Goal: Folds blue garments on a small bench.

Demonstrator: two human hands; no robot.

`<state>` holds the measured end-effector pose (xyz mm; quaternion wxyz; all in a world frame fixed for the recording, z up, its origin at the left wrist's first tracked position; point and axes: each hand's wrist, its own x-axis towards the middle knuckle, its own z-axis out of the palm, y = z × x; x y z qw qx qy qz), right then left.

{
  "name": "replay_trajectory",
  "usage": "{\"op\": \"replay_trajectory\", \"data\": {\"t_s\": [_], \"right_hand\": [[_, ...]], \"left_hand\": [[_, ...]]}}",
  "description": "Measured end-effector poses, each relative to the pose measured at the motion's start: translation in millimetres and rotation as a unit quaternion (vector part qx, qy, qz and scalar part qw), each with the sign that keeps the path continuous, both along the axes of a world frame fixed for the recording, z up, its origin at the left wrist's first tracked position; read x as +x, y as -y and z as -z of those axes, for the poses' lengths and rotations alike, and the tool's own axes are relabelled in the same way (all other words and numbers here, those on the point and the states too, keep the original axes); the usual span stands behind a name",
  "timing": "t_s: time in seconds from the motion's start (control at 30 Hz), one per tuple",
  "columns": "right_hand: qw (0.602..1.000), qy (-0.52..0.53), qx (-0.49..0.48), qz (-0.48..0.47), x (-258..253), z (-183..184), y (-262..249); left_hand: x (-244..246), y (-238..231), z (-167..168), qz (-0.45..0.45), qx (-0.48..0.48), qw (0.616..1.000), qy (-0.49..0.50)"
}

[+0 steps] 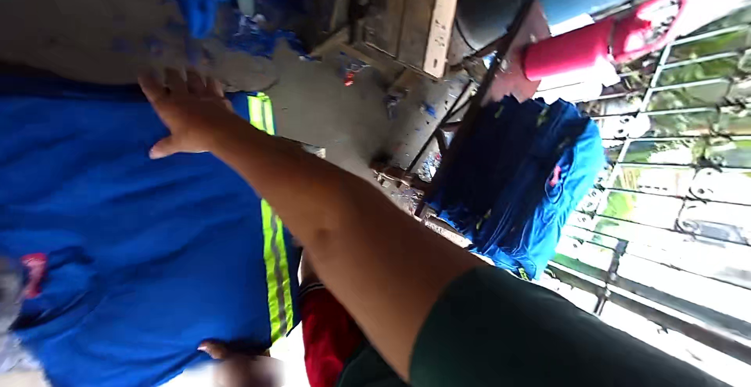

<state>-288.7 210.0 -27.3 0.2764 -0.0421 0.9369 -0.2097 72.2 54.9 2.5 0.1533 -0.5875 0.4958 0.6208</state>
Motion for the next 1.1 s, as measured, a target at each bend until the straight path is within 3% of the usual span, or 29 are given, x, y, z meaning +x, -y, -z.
{"op": "replay_trajectory", "data": {"t_s": [0.27,0.43,0.6,0.73,0.87,1.1], "right_hand": [[0.995,0.098,0.014,-0.009,6.8,1.5,-17.9],[0.977,0.179,-0.001,0.113,49.6,-8.0,-68.4],[0.951,0.272,-0.022,0.143,95.2,21.1,-119.7],[0.947,0.276,-0.014,0.164,113.0,19.0,-118.6],[0.939,0.304,-0.038,0.153,132.9,-9.4,-113.6],[0.872,0.361,-0.188,0.274,216.2,-13.3,-128.6]], "left_hand": [[-10.8,-3.4,-10.5,0.000,-0.001,1.000,-0.026],[29.0,49.0,29.8,0.028,0.019,0.999,-0.031],[44.0,92.7,48.0,0.100,0.019,0.994,-0.036],[34.9,81.4,31.7,0.124,-0.020,0.992,-0.025],[29.1,70.6,10.5,0.129,-0.059,0.990,-0.020],[27.3,132.9,-6.3,0.226,-0.020,0.973,-0.046]]}}
